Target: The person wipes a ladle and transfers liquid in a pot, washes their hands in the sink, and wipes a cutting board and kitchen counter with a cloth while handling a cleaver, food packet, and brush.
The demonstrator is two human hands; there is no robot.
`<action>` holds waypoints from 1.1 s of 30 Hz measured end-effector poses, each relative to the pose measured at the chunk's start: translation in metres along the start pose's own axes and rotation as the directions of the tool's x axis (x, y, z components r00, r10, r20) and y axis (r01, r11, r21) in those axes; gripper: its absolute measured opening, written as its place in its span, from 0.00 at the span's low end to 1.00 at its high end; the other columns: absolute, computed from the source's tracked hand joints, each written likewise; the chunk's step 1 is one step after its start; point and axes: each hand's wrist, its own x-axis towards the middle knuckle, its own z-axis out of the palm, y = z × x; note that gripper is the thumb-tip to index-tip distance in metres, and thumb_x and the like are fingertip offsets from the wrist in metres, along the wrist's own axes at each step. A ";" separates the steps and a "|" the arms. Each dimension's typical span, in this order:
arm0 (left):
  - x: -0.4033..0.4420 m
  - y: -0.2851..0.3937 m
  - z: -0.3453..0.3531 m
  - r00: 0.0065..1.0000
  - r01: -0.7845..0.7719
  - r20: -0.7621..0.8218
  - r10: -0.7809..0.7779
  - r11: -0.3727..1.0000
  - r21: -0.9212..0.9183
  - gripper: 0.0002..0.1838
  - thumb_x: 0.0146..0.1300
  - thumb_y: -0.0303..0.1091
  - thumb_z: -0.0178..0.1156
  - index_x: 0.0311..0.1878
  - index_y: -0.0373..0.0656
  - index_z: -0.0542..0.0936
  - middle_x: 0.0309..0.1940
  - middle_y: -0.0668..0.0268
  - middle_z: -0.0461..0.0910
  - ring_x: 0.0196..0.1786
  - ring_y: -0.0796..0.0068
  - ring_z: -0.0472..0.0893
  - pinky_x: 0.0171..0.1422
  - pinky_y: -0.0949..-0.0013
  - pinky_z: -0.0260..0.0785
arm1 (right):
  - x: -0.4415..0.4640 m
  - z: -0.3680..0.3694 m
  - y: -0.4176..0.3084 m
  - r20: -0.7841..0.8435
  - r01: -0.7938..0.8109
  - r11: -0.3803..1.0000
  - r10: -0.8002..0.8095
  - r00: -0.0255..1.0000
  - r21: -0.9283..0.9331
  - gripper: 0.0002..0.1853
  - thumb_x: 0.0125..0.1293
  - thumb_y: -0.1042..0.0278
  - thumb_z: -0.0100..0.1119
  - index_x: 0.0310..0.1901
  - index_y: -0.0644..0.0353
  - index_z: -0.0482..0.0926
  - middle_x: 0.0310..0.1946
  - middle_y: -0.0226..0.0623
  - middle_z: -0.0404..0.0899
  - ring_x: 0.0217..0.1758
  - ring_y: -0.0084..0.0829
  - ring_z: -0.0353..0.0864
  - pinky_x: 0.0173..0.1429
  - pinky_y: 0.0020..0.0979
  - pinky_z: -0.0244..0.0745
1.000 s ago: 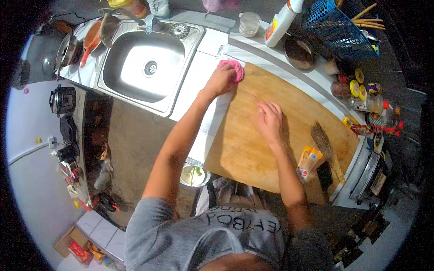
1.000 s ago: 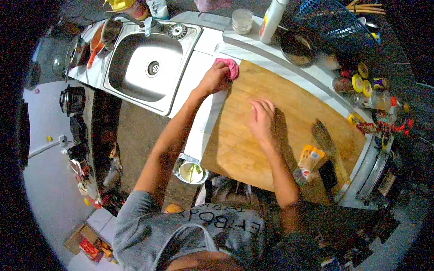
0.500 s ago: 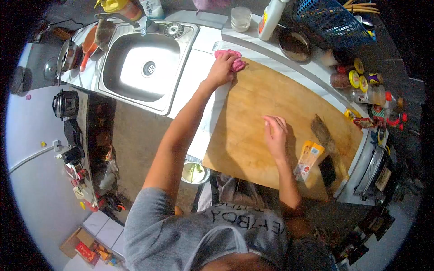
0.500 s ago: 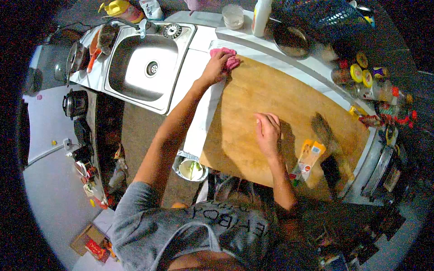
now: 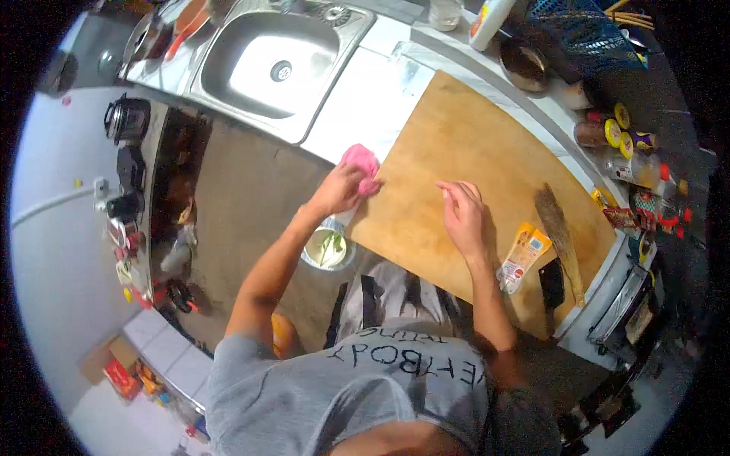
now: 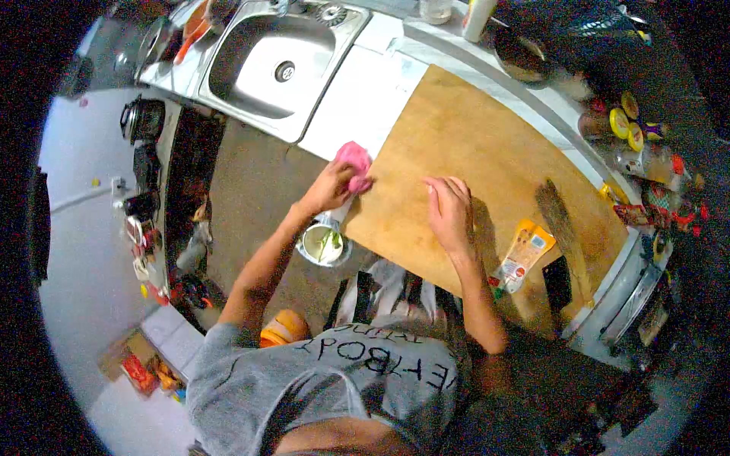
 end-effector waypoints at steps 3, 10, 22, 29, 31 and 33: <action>-0.096 0.019 0.009 0.986 0.163 0.042 -0.163 0.987 0.013 0.16 0.47 0.25 0.57 0.43 0.38 0.77 0.43 0.54 0.75 0.51 0.51 0.72 0.57 0.55 0.64 | -0.014 0.004 -0.005 0.027 0.085 0.996 -0.085 0.996 0.007 0.08 0.61 0.75 0.51 0.41 0.62 0.78 0.38 0.42 0.79 0.47 0.42 0.74 0.53 0.37 0.67; -0.177 0.062 -0.009 0.885 0.394 -0.230 -0.404 0.915 -0.090 0.09 0.58 0.28 0.53 0.40 0.40 0.79 0.36 0.58 0.80 0.44 0.59 0.78 0.51 0.61 0.69 | -0.049 0.005 -0.007 0.291 -0.031 0.963 -0.051 0.955 0.269 0.11 0.63 0.70 0.52 0.45 0.61 0.76 0.42 0.42 0.78 0.51 0.41 0.74 0.54 0.34 0.68; -0.095 0.147 -0.035 0.793 -0.054 -0.018 -0.609 -0.040 -0.998 0.24 0.65 0.39 0.50 0.60 0.36 0.65 0.50 0.61 0.74 0.50 0.71 0.75 0.55 0.69 0.68 | -0.019 0.053 -0.039 0.585 -0.508 0.396 -0.097 0.805 0.765 0.14 0.69 0.63 0.48 0.48 0.64 0.73 0.38 0.33 0.79 0.38 0.21 0.79 0.42 0.23 0.75; -0.168 0.136 -0.036 0.700 -0.016 -0.476 -0.533 0.653 -0.757 0.21 0.67 0.41 0.49 0.57 0.35 0.70 0.52 0.58 0.75 0.54 0.68 0.74 0.62 0.65 0.63 | -0.032 0.087 -0.084 0.681 -0.470 0.505 -0.413 0.605 0.724 0.10 0.59 0.69 0.61 0.41 0.62 0.77 0.33 0.33 0.80 0.30 0.21 0.77 0.35 0.23 0.75; -0.188 0.114 -0.023 0.759 0.083 -0.450 -0.471 0.755 -0.650 0.17 0.66 0.40 0.52 0.51 0.38 0.74 0.48 0.61 0.77 0.49 0.73 0.75 0.53 0.71 0.67 | -0.043 0.143 -0.068 0.543 -0.160 0.583 -0.574 0.613 0.796 0.09 0.57 0.70 0.62 0.40 0.59 0.78 0.32 0.29 0.80 0.32 0.22 0.77 0.39 0.26 0.74; -0.208 0.100 -0.011 0.751 0.210 -0.507 -0.423 0.881 -0.424 0.14 0.63 0.33 0.53 0.50 0.36 0.75 0.41 0.64 0.77 0.43 0.74 0.76 0.48 0.73 0.68 | -0.053 0.175 -0.067 0.671 0.237 0.858 -0.507 0.541 0.456 0.09 0.55 0.70 0.60 0.38 0.58 0.79 0.32 0.30 0.81 0.38 0.23 0.77 0.43 0.30 0.72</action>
